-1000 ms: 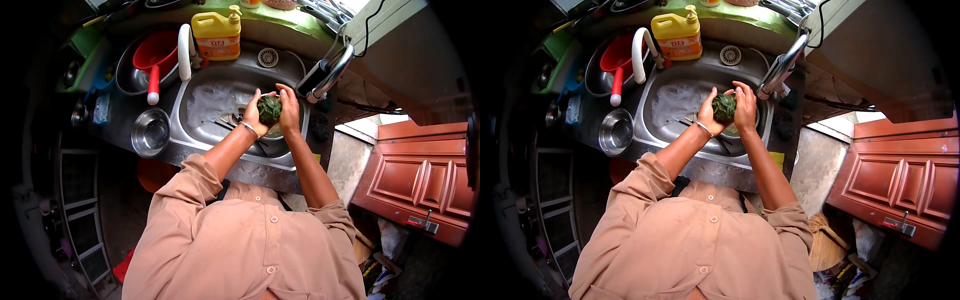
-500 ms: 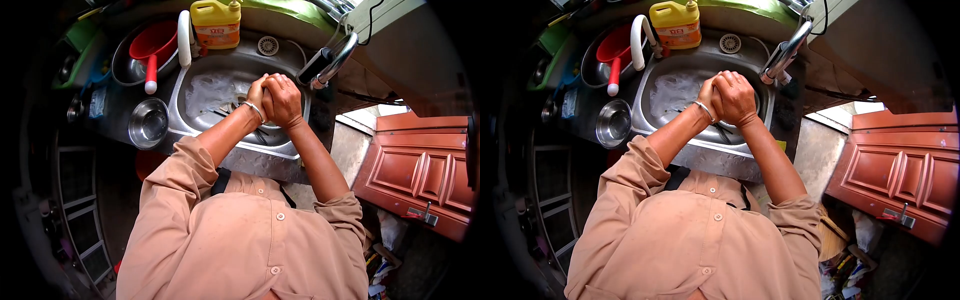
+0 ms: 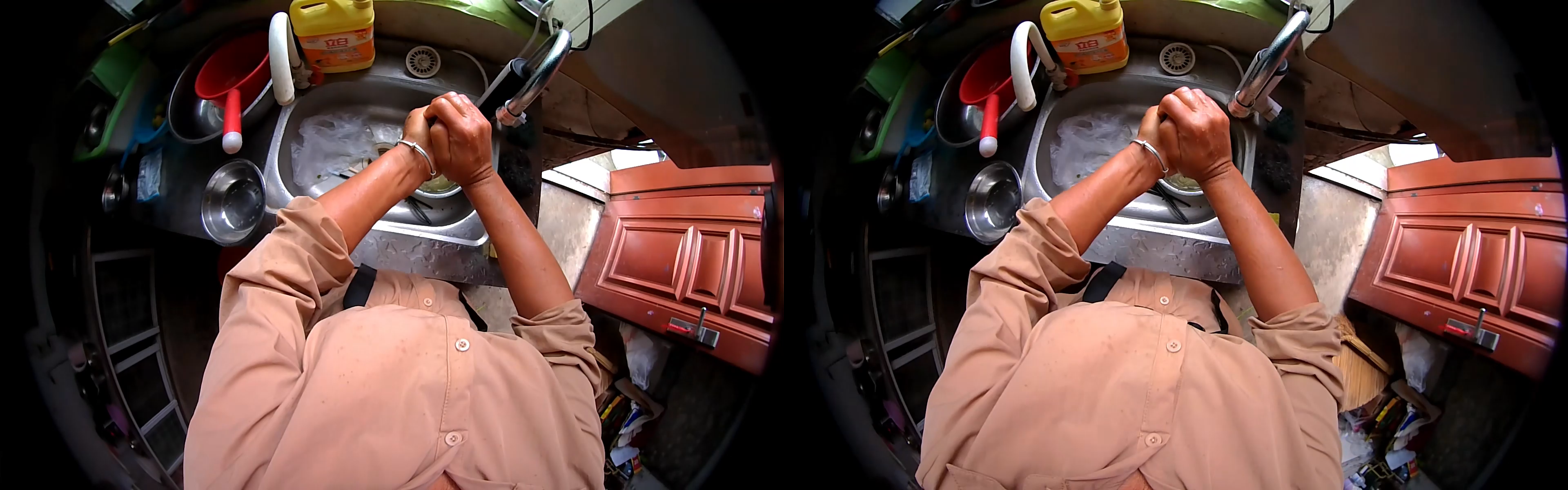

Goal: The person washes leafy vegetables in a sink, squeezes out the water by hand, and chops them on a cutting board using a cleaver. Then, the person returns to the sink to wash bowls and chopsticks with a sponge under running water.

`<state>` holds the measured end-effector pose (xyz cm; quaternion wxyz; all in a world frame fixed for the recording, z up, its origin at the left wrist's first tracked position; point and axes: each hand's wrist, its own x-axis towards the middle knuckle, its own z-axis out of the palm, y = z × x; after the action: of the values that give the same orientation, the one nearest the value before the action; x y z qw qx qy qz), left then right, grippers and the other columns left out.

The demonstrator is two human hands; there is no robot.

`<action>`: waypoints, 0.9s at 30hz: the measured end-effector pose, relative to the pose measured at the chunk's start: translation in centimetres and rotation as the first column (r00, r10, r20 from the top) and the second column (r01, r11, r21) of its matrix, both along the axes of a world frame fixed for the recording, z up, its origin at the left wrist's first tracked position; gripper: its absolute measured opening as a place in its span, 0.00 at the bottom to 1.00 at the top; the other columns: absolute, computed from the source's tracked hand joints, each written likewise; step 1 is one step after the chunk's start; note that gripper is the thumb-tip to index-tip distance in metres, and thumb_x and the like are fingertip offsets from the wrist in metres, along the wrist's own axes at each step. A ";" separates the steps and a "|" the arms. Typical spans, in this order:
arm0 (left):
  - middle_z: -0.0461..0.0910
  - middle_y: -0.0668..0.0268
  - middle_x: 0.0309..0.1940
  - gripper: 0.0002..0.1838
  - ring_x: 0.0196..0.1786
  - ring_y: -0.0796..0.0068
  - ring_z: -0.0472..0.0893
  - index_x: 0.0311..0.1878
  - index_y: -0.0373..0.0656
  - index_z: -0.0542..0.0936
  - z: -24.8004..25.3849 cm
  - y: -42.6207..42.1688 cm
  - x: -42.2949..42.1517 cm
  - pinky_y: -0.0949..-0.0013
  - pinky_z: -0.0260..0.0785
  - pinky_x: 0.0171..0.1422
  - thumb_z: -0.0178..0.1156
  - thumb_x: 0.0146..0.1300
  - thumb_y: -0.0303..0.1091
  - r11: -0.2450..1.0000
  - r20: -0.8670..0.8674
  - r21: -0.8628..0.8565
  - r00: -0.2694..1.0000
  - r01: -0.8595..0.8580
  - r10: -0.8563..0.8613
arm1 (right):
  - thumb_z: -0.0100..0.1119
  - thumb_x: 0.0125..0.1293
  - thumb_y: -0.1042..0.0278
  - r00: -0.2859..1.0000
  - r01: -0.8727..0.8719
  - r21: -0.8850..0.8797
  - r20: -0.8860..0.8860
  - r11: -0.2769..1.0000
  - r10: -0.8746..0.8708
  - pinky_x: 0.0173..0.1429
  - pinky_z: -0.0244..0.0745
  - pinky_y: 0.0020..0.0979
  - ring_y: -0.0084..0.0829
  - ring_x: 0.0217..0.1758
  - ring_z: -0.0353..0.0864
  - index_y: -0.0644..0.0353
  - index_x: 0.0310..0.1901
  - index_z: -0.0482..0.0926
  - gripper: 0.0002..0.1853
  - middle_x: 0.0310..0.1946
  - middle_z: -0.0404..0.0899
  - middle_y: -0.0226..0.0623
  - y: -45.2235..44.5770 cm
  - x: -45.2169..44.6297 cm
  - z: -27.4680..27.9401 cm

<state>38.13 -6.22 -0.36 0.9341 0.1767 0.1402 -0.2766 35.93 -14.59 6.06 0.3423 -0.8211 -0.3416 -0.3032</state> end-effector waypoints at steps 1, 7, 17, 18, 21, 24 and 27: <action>0.77 0.65 0.36 0.13 0.41 0.71 0.77 0.32 0.49 0.75 -0.7 -0.3 0.6 0.67 0.70 0.48 0.43 0.63 0.43 0.993 0.017 -0.117 1.000 0.023 -0.021 | 0.48 0.49 0.74 1.000 0.003 0.000 0.000 1.000 -0.003 0.38 0.71 0.38 0.45 0.30 0.74 0.62 0.26 0.71 0.03 0.25 0.72 0.43 0.0 0.2 -0.1; 0.78 0.64 0.36 0.17 0.40 0.71 0.78 0.37 0.46 0.76 -3.3 0.3 1.0 0.68 0.72 0.45 0.48 0.62 0.50 0.994 0.083 0.082 0.994 0.067 -0.074 | 0.51 0.47 0.73 1.000 0.017 0.070 0.012 0.997 -0.018 0.36 0.71 0.38 0.43 0.29 0.73 0.59 0.24 0.70 0.02 0.23 0.70 0.39 -0.2 0.6 -0.7; 0.79 0.63 0.36 0.14 0.39 0.69 0.79 0.34 0.47 0.76 -2.8 0.4 1.3 0.67 0.73 0.46 0.46 0.61 0.45 0.998 0.013 0.030 0.998 0.058 -0.059 | 0.47 0.50 0.75 0.996 0.074 0.124 -0.065 0.990 -0.066 0.37 0.71 0.38 0.44 0.30 0.75 0.62 0.25 0.71 0.03 0.24 0.73 0.42 0.2 0.2 -1.3; 0.79 0.63 0.36 0.15 0.39 0.69 0.79 0.35 0.47 0.76 -2.2 0.4 1.1 0.67 0.73 0.46 0.46 0.62 0.46 0.995 -0.028 0.089 0.999 0.047 -0.045 | 0.49 0.50 0.74 0.994 0.084 0.141 -0.074 0.986 -0.074 0.36 0.71 0.38 0.43 0.30 0.74 0.61 0.24 0.71 0.01 0.24 0.72 0.40 0.2 0.2 -1.5; 0.79 0.63 0.37 0.16 0.40 0.70 0.79 0.37 0.46 0.76 -0.3 0.3 -0.1 0.66 0.73 0.47 0.45 0.65 0.47 0.964 -0.144 0.264 0.989 0.026 0.013 | 0.47 0.51 0.74 0.984 0.113 0.220 -0.157 0.969 -0.079 0.37 0.71 0.37 0.44 0.31 0.74 0.62 0.25 0.71 0.03 0.25 0.72 0.42 0.4 -0.2 -2.4; 0.79 0.63 0.38 0.19 0.41 0.70 0.79 0.41 0.45 0.76 -1.0 -0.4 -1.4 0.65 0.73 0.48 0.42 0.68 0.50 0.916 -0.122 0.399 0.987 -0.045 0.101 | 0.38 0.59 0.73 0.918 0.147 0.507 -0.390 0.849 0.074 0.43 0.68 0.25 0.25 0.34 0.73 0.65 0.30 0.74 0.11 0.28 0.75 0.36 0.3 -0.5 -5.8; 0.78 0.65 0.46 0.19 0.50 0.69 0.78 0.49 0.46 0.73 -3.6 -0.4 -2.8 0.63 0.70 0.56 0.39 0.72 0.48 0.919 -0.022 0.379 0.992 -0.108 0.126 | 0.37 0.60 0.70 0.714 0.381 0.684 -0.645 0.622 0.271 0.51 0.66 0.24 0.22 0.40 0.73 0.62 0.37 0.74 0.13 0.34 0.76 0.32 -0.3 -1.0 -9.1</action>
<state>35.32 -6.64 -3.93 0.8942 0.3378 0.2225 -0.1921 34.95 -14.92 -3.01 0.7542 -0.6492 0.0082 -0.0985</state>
